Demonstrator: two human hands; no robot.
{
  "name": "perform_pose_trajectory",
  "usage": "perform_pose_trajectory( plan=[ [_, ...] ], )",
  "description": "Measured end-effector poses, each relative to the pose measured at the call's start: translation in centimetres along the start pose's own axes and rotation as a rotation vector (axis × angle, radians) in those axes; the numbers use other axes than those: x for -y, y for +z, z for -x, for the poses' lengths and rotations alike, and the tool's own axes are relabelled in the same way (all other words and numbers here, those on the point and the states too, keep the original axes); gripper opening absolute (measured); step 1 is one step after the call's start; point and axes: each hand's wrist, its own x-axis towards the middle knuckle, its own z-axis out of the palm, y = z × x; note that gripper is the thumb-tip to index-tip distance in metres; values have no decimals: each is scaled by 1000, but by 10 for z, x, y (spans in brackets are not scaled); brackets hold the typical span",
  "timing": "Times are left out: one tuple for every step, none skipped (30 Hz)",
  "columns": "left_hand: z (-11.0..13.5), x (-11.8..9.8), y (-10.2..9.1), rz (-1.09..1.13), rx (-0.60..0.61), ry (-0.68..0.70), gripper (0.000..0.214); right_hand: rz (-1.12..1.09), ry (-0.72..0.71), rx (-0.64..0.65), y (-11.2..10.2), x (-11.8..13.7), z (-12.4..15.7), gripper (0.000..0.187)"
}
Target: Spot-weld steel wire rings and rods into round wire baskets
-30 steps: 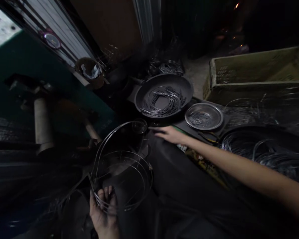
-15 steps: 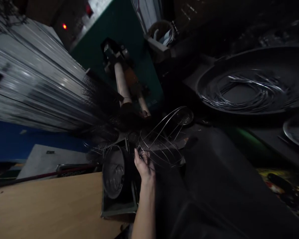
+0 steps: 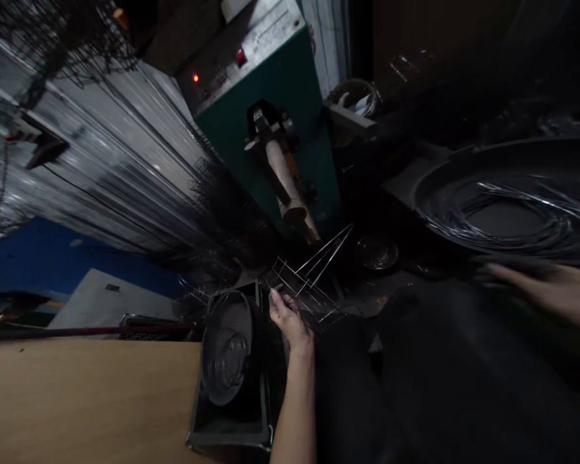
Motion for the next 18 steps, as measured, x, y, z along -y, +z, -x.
perform_pose_trajectory(
  plan=[
    [0,0,0,3,-11,-6,39,-55,69,69,15,13,8,5],
    [1,1,-1,7,-18,-13,39,-114,131,144,32,26,16,7],
    [1,1,-1,11,-16,-21,39,-197,185,235,52,41,24,6],
    [1,1,-2,16,-11,-28,39,-218,188,282,73,54,32,6],
    [0,1,-2,21,-7,-34,39,-229,168,315,92,65,38,7],
    [-1,2,-3,29,-10,-33,40,-249,143,348,110,74,44,9],
    [-3,2,-5,37,-15,-31,41,-275,116,380,125,80,47,12],
    [-5,3,-7,43,-22,-29,41,-315,95,409,137,83,49,16],
    [-7,4,-9,43,-30,-29,42,-362,85,436,146,84,51,21],
    [-10,6,-11,35,-35,-31,44,-407,81,455,152,84,51,26],
    [-13,7,-13,19,-34,-36,45,-442,83,468,157,82,52,31],
    [-15,9,-14,-1,-33,-41,47,-467,90,472,160,81,52,34],
    [-18,11,-16,-18,-36,-44,49,-484,103,473,162,80,53,36],
    [-20,13,-17,-27,-44,-43,50,-496,120,468,163,79,54,37],
    [-21,15,-17,-28,-51,-42,51,-507,143,461,164,79,55,38],
    [-22,16,-17,-22,-54,-42,52,-519,169,453,166,80,56,39],
    [-23,18,-17,-14,-52,-46,53,-530,196,447,167,80,57,39],
    [-23,19,-16,-5,-51,-53,54,-538,216,443,168,81,58,40]
  ],
)
